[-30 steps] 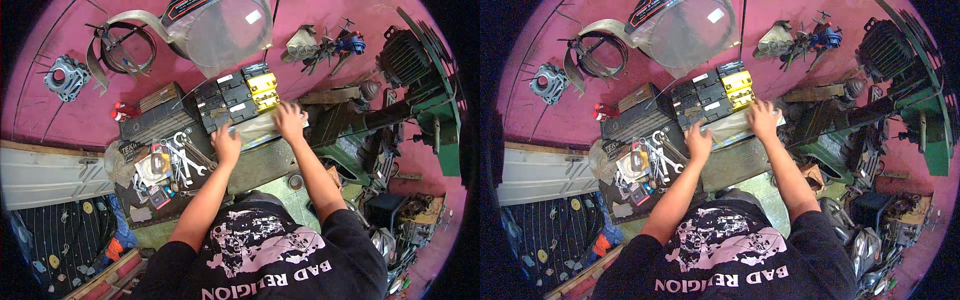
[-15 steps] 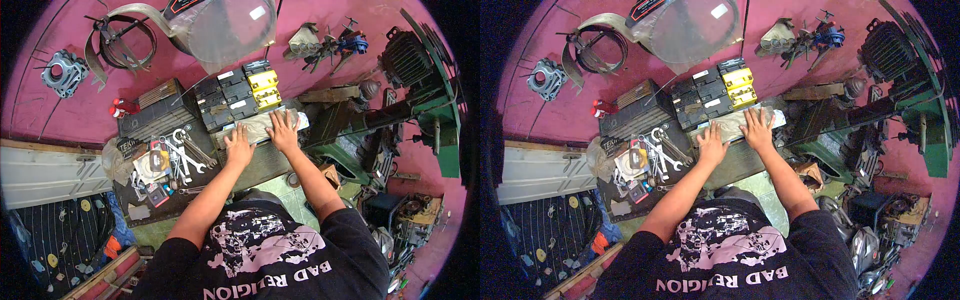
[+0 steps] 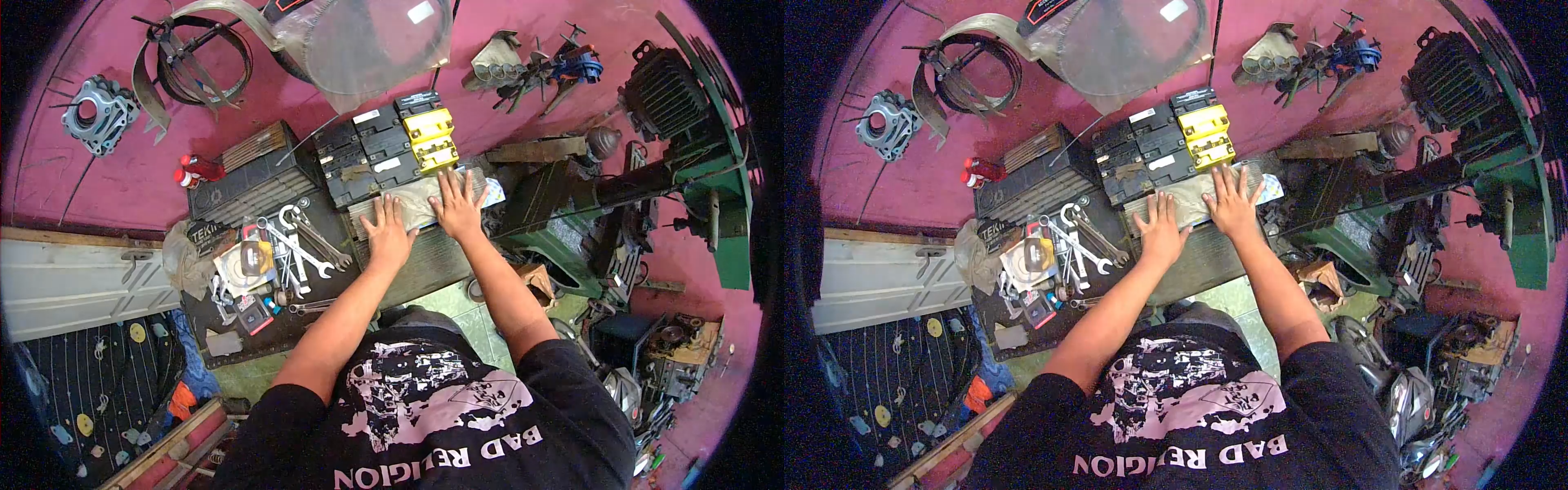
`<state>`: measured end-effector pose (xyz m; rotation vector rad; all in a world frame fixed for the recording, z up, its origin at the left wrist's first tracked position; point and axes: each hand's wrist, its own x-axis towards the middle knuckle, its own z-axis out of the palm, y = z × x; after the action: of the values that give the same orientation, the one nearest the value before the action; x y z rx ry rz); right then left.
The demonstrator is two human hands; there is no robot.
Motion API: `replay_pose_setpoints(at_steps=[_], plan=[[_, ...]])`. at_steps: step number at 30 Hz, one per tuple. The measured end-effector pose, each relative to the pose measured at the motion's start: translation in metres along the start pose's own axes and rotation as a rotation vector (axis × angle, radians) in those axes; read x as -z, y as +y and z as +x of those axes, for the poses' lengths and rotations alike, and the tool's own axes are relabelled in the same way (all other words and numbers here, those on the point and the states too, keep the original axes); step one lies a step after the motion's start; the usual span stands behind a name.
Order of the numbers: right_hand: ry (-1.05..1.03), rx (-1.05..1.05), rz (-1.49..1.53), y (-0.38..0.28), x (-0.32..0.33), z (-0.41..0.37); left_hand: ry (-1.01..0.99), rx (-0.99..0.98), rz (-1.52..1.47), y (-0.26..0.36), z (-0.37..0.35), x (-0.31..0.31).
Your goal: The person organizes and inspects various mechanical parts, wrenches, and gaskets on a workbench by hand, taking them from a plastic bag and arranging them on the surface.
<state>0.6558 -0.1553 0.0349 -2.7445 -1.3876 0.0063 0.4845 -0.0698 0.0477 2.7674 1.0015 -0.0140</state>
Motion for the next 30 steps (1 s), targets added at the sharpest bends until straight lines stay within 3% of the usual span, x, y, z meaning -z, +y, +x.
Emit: replay_pose_setpoints(at_steps=[6, 14, 26, 30], plan=[[-0.017, -0.003, 0.001, 0.005, -0.002, -0.031, -0.078, -0.003, 0.031, 0.013, -0.023, 0.000], [-0.082, -0.034, -0.028, -0.002, 0.002, 0.001, -0.024, 0.031, -0.009, 0.002, 0.001, -0.002], [0.033, 0.028, -0.018, 0.012, 0.001, -0.008, -0.027, 0.020, 0.043, -0.005, -0.022, -0.002], [-0.077, 0.006, -0.042, 0.009, 0.013, 0.018, 0.000, 0.023, 0.081, -0.013, -0.021, -0.003]])
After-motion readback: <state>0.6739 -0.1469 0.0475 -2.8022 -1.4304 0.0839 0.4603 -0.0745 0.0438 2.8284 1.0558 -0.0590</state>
